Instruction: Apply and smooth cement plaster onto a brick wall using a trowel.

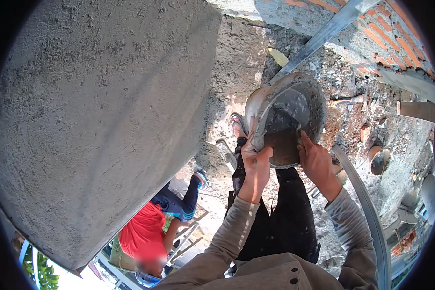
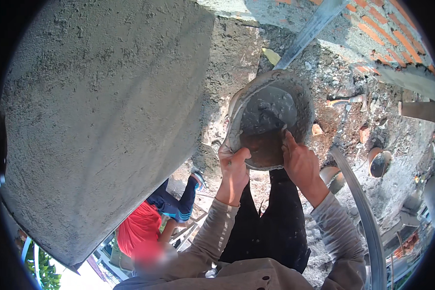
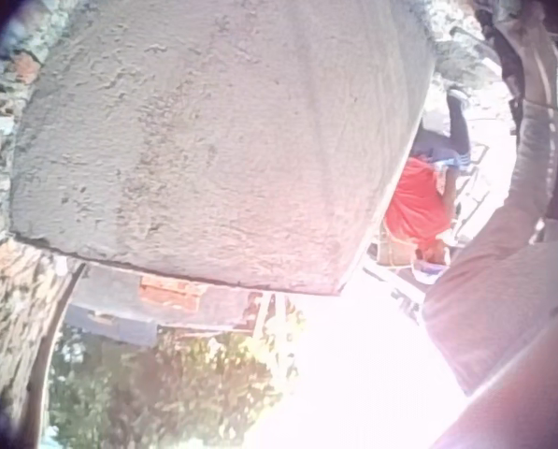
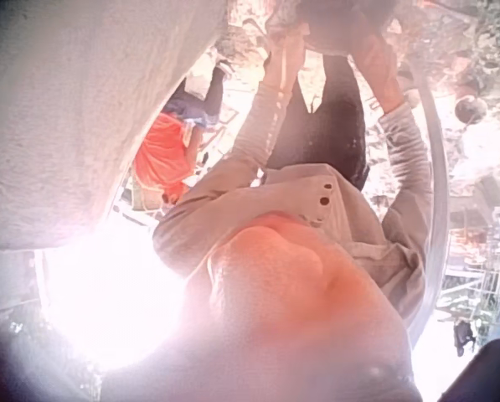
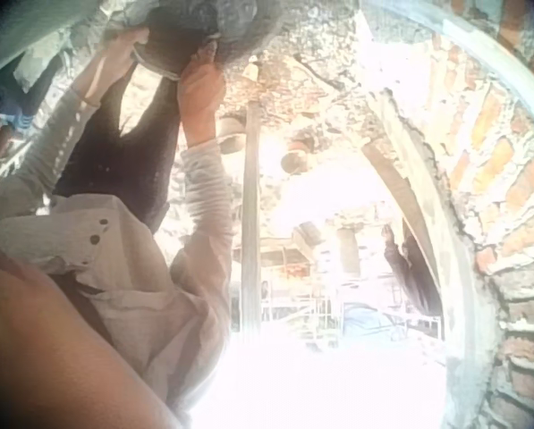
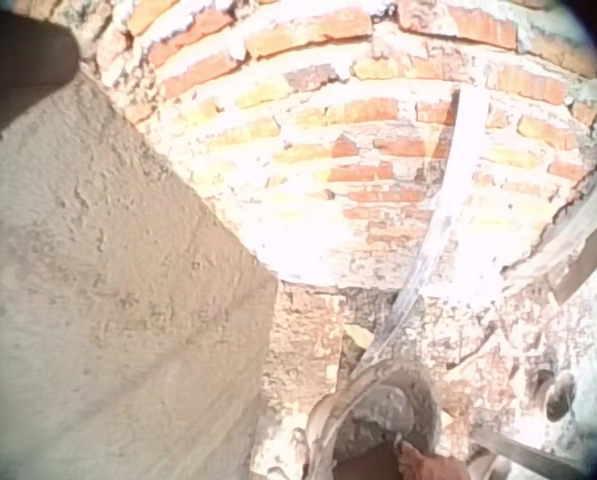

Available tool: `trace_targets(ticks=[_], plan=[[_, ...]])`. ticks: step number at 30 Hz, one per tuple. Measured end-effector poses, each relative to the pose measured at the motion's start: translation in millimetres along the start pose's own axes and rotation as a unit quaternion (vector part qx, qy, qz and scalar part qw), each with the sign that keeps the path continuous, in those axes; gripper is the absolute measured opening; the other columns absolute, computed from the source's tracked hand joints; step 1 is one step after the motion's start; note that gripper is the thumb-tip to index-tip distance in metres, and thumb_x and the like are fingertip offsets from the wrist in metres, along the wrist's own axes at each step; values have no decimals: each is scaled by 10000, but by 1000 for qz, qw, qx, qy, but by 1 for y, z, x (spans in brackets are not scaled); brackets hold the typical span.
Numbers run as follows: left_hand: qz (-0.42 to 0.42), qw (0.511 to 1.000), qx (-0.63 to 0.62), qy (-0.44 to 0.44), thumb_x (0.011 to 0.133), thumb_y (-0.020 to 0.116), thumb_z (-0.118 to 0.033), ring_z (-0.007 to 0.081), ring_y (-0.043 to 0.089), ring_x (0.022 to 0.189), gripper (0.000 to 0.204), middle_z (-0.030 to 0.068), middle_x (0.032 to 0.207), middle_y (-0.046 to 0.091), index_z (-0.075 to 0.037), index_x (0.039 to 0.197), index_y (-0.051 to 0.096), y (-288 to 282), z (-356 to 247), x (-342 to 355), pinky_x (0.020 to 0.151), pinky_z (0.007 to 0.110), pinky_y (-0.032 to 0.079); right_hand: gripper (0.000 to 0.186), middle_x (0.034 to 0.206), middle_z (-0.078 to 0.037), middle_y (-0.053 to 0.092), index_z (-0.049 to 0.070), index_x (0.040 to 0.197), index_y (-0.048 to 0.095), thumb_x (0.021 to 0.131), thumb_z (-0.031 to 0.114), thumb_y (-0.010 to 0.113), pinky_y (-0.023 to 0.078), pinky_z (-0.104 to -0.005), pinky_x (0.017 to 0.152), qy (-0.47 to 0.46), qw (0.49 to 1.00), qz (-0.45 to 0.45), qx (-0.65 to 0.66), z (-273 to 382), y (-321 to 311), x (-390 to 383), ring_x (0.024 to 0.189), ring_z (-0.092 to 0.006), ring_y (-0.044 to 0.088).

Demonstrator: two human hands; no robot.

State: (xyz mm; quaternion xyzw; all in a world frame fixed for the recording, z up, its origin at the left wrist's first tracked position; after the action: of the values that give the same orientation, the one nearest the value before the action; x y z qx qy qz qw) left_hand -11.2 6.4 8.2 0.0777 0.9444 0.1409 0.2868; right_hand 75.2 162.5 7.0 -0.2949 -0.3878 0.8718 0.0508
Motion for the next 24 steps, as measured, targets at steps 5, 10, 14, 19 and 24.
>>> trace_targets(ticks=[5, 10, 14, 19, 24], plan=[[-22, 999, -42, -24, 667, 416, 139, 138, 595, 871, 666, 77, 1076, 608, 14, 1318, 487, -13, -18, 1, 787, 259, 488, 464, 826, -161, 628, 94, 1314, 495, 862, 170, 571, 513, -446, 565, -64, 998, -17, -24, 32, -40, 9, 650, -352, 635], [-31, 997, -52, -41, 654, 406, 138, 159, 608, 914, 630, 73, 1069, 619, 26, 1264, 517, -1, -5, 0, 809, 274, 498, 480, 812, -176, 631, 60, 1307, 494, 850, 177, 579, 526, -442, 577, -62, 994, 33, -83, 15, -3, 4, 654, -346, 646], [-68, 995, -49, -56, 638, 434, 107, 138, 584, 846, 562, 51, 1014, 618, 30, 1177, 573, -12, -6, -7, 754, 254, 482, 426, 715, -201, 628, 30, 1237, 549, 836, 171, 587, 528, -453, 608, -75, 994, 84, 10, 29, 0, -14, 645, -377, 643], [-73, 993, -68, -63, 632, 427, 113, 135, 604, 821, 540, 46, 1001, 623, 24, 1139, 592, -25, 11, -21, 693, 243, 487, 368, 629, -227, 606, 36, 1185, 578, 847, 182, 588, 523, -466, 605, -131, 978, 146, 72, -1, 8, -2, 637, -375, 642], [-55, 998, -17, -30, 655, 413, 112, 60, 517, 956, 744, 47, 1289, 513, 68, 1396, 369, -37, 6, -18, 734, 175, 407, 398, 718, -206, 625, 61, 1243, 546, 863, 179, 569, 527, -454, 590, -122, 976, 155, -95, 20, -22, 11, 652, -360, 646]])
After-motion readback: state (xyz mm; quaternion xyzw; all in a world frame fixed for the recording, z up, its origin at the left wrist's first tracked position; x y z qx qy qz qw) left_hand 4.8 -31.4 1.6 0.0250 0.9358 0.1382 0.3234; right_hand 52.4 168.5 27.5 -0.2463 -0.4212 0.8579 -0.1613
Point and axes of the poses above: each hand's wrist, its own x-axis towards the middle knuckle, its own y-axis out of the palm, z = x × y, the point moved 4 cm from there along x, towards the middle knuckle
